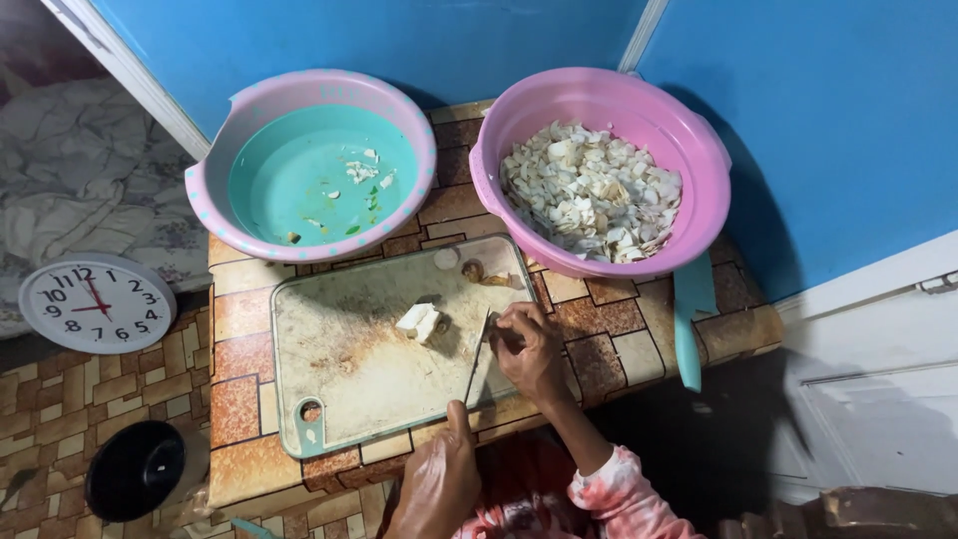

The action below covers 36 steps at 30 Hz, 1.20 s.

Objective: Dicing cloves of garlic on a wooden cutting board using a knife.

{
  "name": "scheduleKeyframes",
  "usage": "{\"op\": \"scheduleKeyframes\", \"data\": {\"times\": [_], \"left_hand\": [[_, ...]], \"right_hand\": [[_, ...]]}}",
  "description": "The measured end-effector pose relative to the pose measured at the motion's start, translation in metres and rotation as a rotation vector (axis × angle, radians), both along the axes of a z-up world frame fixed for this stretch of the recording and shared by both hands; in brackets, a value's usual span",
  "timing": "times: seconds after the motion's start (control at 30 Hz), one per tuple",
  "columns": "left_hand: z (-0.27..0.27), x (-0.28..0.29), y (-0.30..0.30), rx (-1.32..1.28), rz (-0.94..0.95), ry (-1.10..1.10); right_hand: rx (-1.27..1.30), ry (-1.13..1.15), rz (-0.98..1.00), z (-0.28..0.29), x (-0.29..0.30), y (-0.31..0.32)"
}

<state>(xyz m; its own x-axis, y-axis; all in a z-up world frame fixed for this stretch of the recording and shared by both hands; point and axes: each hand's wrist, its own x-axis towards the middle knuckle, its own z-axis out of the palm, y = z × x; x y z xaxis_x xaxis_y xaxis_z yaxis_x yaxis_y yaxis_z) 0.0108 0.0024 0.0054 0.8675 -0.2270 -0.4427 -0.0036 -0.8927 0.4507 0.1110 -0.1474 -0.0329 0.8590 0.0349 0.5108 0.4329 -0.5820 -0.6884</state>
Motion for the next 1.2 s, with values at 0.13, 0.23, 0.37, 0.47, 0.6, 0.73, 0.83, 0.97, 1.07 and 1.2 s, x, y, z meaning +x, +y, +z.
{"op": "scheduleKeyframes", "data": {"times": [0.13, 0.23, 0.37, 0.47, 0.6, 0.73, 0.83, 0.97, 1.07, 1.2], "left_hand": [[-0.023, -0.016, -0.005, 0.033, 0.014, 0.021], [-0.049, -0.026, -0.009, 0.245, -0.075, -0.288], [-0.036, -0.023, -0.013, 0.345, -0.112, -0.332], [-0.021, -0.016, -0.012, 0.326, -0.162, -0.212], [-0.025, -0.004, -0.018, 0.326, -0.124, -0.230], [-0.037, 0.005, -0.016, 0.304, -0.163, -0.275], [-0.039, 0.010, -0.013, 0.244, -0.139, -0.333], [-0.027, 0.007, -0.007, 0.047, -0.042, -0.119], [-0.016, -0.005, -0.006, 0.008, -0.004, -0.075], [0.006, -0.015, -0.008, 0.053, -0.026, 0.105]], "right_hand": [[-0.014, -0.107, 0.020, 0.010, -0.002, 0.002], [0.050, 0.020, 0.045, 0.009, -0.004, 0.003], [0.039, 0.010, 0.037, 0.010, -0.003, 0.004], [0.006, -0.029, 0.022, 0.009, -0.001, 0.003], [-0.030, -0.075, -0.006, 0.008, 0.000, 0.003], [-0.008, -0.011, 0.002, 0.017, -0.004, 0.005], [0.011, 0.005, 0.011, 0.020, -0.005, 0.005], [0.047, 0.036, 0.022, 0.016, -0.006, 0.004], [0.040, 0.031, 0.014, 0.011, -0.005, 0.003], [0.029, -0.060, 0.037, 0.011, -0.005, 0.003]]}}
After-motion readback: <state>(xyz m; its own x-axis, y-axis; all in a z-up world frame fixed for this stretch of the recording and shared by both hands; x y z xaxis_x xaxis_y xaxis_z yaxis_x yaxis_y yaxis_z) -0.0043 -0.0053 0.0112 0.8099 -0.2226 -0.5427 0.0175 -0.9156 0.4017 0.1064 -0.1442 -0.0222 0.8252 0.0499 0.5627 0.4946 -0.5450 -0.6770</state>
